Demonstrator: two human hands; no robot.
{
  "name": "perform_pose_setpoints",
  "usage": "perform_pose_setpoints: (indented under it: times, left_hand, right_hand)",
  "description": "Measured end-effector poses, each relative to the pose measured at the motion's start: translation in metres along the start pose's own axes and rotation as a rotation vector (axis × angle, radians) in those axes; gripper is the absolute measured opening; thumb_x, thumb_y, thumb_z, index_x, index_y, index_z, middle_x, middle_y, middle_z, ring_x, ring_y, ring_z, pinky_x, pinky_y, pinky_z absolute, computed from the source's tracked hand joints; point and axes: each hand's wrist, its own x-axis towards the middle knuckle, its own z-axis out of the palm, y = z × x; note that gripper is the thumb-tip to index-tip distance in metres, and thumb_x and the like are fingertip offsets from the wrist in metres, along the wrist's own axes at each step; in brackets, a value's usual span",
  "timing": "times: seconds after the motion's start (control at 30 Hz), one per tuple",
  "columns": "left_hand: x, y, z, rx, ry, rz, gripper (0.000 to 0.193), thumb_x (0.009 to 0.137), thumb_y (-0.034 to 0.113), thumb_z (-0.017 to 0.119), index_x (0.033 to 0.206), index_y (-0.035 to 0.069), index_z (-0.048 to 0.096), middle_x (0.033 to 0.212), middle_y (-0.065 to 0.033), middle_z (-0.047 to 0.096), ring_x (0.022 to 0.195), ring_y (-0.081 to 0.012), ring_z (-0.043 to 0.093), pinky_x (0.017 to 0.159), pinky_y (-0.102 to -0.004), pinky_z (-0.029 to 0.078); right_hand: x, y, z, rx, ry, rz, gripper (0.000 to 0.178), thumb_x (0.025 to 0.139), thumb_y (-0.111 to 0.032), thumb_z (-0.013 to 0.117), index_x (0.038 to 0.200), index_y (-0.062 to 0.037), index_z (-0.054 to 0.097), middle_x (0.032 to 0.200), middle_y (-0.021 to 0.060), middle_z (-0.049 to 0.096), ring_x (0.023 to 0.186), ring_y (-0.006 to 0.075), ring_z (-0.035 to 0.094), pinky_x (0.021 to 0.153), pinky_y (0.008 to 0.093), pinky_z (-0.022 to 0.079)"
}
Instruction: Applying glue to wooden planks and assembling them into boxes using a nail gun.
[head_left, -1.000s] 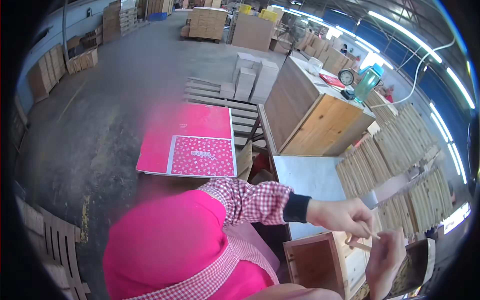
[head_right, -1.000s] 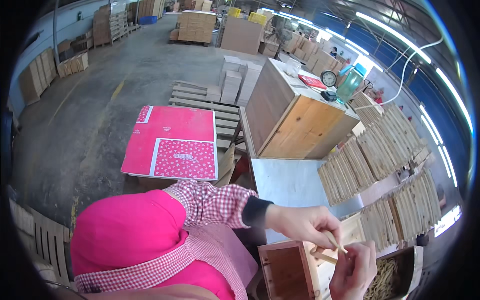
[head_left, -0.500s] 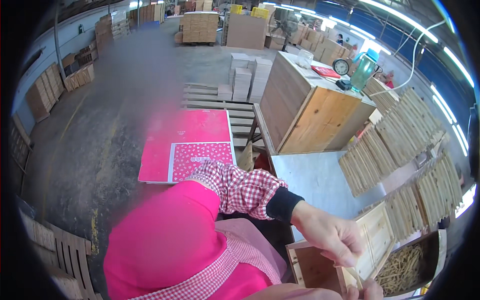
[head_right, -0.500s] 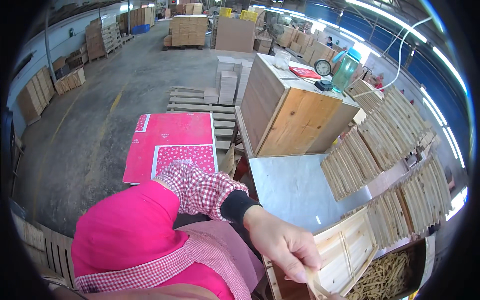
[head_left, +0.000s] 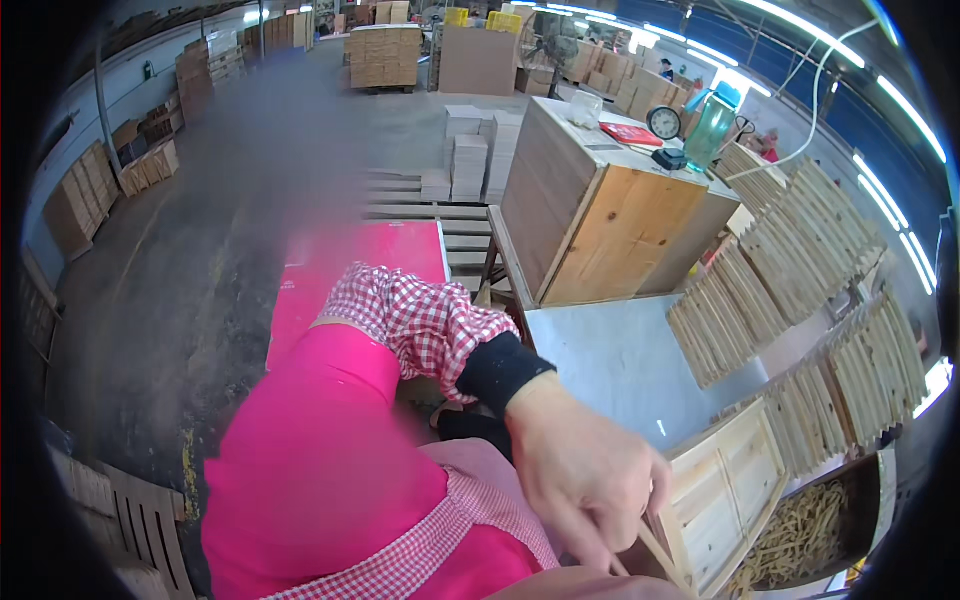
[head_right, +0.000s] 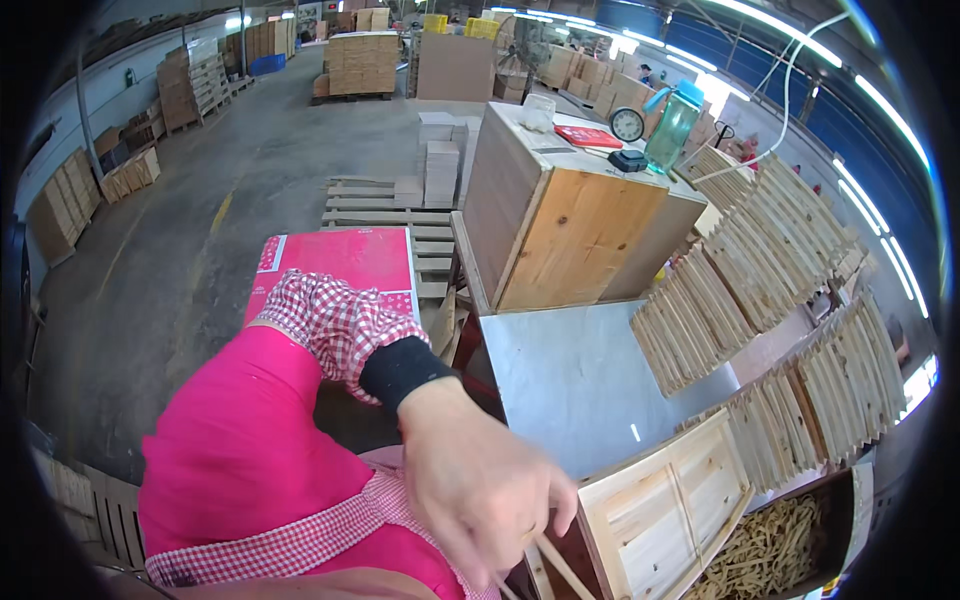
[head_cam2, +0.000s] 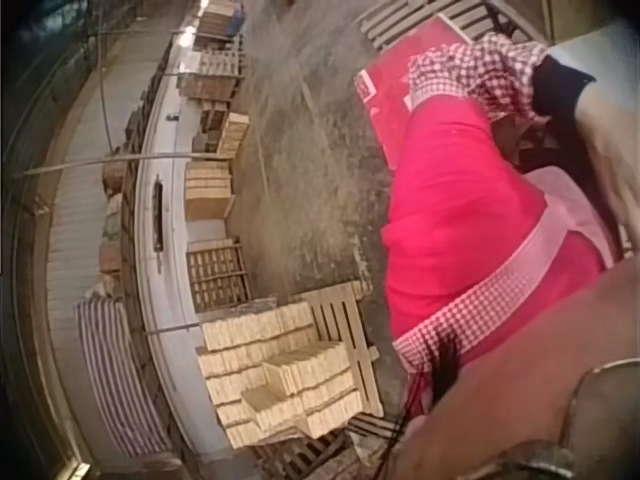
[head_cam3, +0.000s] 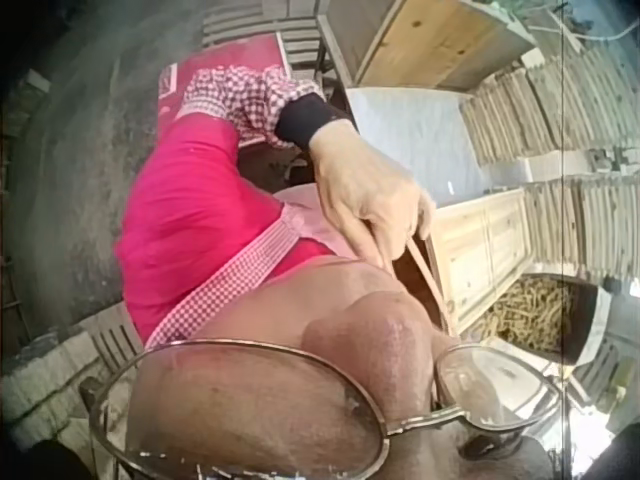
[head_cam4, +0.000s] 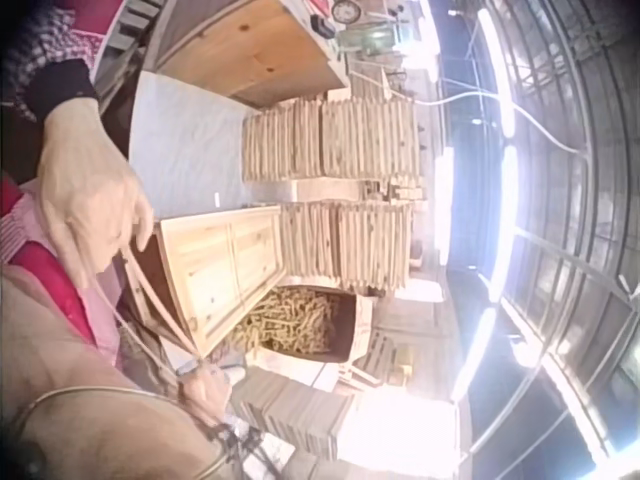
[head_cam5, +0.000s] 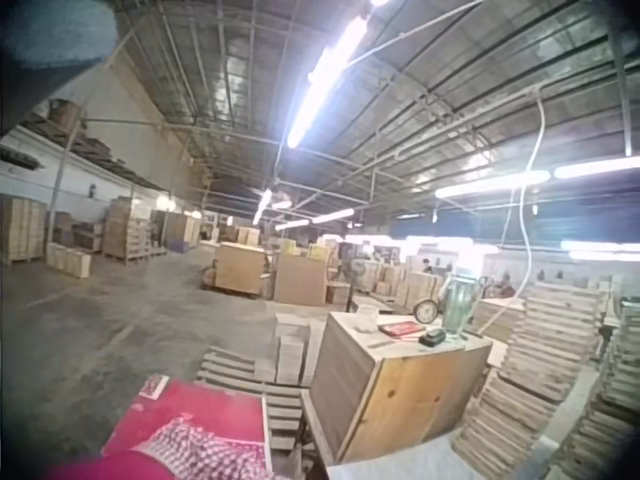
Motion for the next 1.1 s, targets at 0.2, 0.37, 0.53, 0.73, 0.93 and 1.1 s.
perform_pose_setpoints:
  times: [0.2, 0.37, 0.53, 0.73, 0.93, 1.1]
  left_hand:
    - [0.008, 0.009, 0.010, -0.220, 0.067, 0.097, 0.034, 0.088, 0.018, 0.059, 0.058, 0.005, 0.048, 0.056, -0.0084, 0.051, 0.057, -0.0326, 0.051, 0.069, -0.0410, 0.043]
    - [0.006, 0.003, 0.012, -0.240, 0.033, 0.137, 0.032, 0.084, 0.018, 0.061, 0.058, 0.004, 0.048, 0.056, -0.0092, 0.050, 0.056, -0.0336, 0.051, 0.059, -0.0399, 0.041]
    - [0.003, 0.002, 0.008, -0.188, 0.029, 0.127, 0.032, 0.084, 0.018, 0.061, 0.059, 0.004, 0.048, 0.056, -0.0095, 0.050, 0.056, -0.0331, 0.051, 0.054, -0.0405, 0.038]
    - [0.001, 0.018, 0.012, -0.196, 0.053, 0.069, 0.035, 0.089, 0.022, 0.059, 0.061, 0.004, 0.049, 0.057, -0.0090, 0.050, 0.056, -0.0318, 0.051, 0.055, -0.0396, 0.037]
    - [-0.012, 0.004, -0.003, -0.069, 0.092, 0.073, 0.039, 0.093, 0.026, 0.058, 0.061, 0.009, 0.045, 0.054, -0.0024, 0.044, 0.053, -0.0236, 0.052, 0.076, -0.0386, 0.046]
    - [-0.028, 0.003, -0.002, 0.425, 0.050, -0.076, 0.039, 0.082, 0.039, 0.070, 0.063, 0.011, 0.051, 0.058, 0.0009, 0.040, 0.053, -0.0179, 0.048, 0.086, -0.0403, 0.043]
  right_hand:
    - [0.003, 0.013, 0.001, -0.106, 0.052, -0.127, 0.025, 0.096, -0.023, 0.048, 0.083, -0.0016, 0.055, 0.078, 0.0084, 0.056, 0.071, 0.0249, 0.058, 0.074, 0.0344, 0.049]
    - [0.013, 0.030, 0.005, -0.189, 0.075, -0.239, 0.027, 0.096, -0.024, 0.047, 0.084, -0.0009, 0.054, 0.080, 0.0099, 0.057, 0.071, 0.0260, 0.057, 0.074, 0.0355, 0.048]
    - [0.029, 0.052, 0.006, -0.279, 0.083, -0.367, 0.028, 0.097, -0.025, 0.046, 0.085, -0.0002, 0.054, 0.083, 0.0115, 0.057, 0.072, 0.0272, 0.057, 0.074, 0.0365, 0.048]
    - [0.030, 0.086, 0.004, -0.383, 0.090, -0.511, 0.030, 0.098, -0.026, 0.044, 0.086, 0.0006, 0.053, 0.086, 0.0133, 0.058, 0.073, 0.0286, 0.056, 0.074, 0.0377, 0.047]
    - [-0.047, 0.101, -0.012, -0.499, -0.025, -0.361, 0.032, 0.098, -0.027, 0.043, 0.087, 0.0014, 0.052, 0.089, 0.0152, 0.059, 0.074, 0.0299, 0.056, 0.074, 0.0390, 0.047]
    - [-0.073, -0.004, 0.025, -0.401, 0.307, -0.297, 0.058, 0.100, -0.036, 0.035, 0.061, 0.0040, 0.050, 0.054, 0.0120, 0.048, 0.052, 0.0236, 0.049, 0.088, 0.0573, 0.044]
